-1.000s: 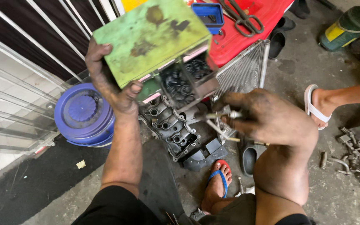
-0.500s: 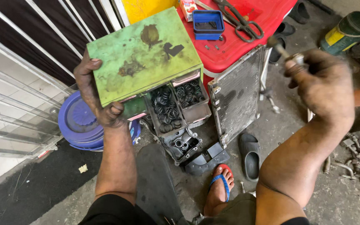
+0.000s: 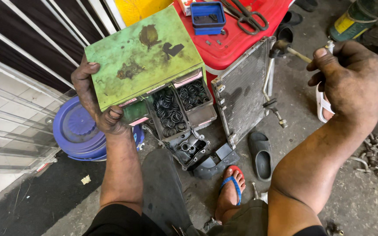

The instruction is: The person opens a parts box to retrieve a small metal ring, then sits on the floor and attaches a hose to a radiator. They use a wrench and pliers to tighten the connection and adjust the radiator fins.

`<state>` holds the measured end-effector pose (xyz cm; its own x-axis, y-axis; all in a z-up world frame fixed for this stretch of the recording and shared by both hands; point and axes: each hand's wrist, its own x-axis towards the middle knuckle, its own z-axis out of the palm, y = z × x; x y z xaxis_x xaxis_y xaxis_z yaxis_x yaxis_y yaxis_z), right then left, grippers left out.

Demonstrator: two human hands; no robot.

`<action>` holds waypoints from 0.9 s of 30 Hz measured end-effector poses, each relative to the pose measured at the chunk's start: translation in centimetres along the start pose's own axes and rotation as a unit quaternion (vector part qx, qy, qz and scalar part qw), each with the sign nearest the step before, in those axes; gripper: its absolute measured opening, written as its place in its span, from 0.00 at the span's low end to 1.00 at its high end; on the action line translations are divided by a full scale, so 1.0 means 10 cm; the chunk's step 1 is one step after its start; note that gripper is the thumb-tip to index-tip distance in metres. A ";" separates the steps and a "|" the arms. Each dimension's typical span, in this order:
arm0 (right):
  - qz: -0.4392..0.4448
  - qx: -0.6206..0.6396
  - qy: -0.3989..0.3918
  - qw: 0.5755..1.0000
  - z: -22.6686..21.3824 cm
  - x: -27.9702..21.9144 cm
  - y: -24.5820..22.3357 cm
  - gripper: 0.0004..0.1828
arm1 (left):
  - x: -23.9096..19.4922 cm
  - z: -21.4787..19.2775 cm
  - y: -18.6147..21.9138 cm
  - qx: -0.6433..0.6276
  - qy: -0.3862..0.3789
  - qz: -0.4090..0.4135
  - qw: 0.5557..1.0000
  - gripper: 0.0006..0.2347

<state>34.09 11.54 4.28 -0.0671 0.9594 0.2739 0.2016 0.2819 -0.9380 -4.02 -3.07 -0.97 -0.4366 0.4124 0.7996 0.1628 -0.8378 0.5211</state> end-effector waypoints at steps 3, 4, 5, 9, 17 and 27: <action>0.010 0.032 -0.030 0.999 -0.05 0.02 0.10 0.09 | -0.03 0.05 -0.02 0.005 0.004 -0.011 1.000 0.34; 0.013 0.050 -0.047 0.998 -0.04 0.04 0.13 0.09 | -0.04 0.08 -0.03 0.017 0.003 -0.012 1.000 0.34; 0.032 0.108 -0.054 0.992 0.00 0.06 0.18 0.09 | -0.04 0.11 -0.05 0.029 0.002 -0.013 0.999 0.34; 0.130 0.358 -0.158 0.911 0.27 0.22 0.35 0.14 | 0.02 0.38 -0.23 0.090 -0.025 -0.002 0.996 0.34; 0.049 0.494 -0.091 0.863 0.69 0.32 0.52 0.21 | 0.24 1.35 -0.56 -0.148 -0.151 -0.059 0.975 0.32; -0.032 0.472 -0.055 0.879 0.52 0.41 0.63 0.23 | 0.64 1.83 -0.62 0.003 -0.225 -0.193 0.955 0.33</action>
<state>29.98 17.18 -1.65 -0.1543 0.9205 0.3591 -0.7035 0.1528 -0.6941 8.40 11.29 6.38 -0.0400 0.8034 0.5941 0.0718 -0.5907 0.8037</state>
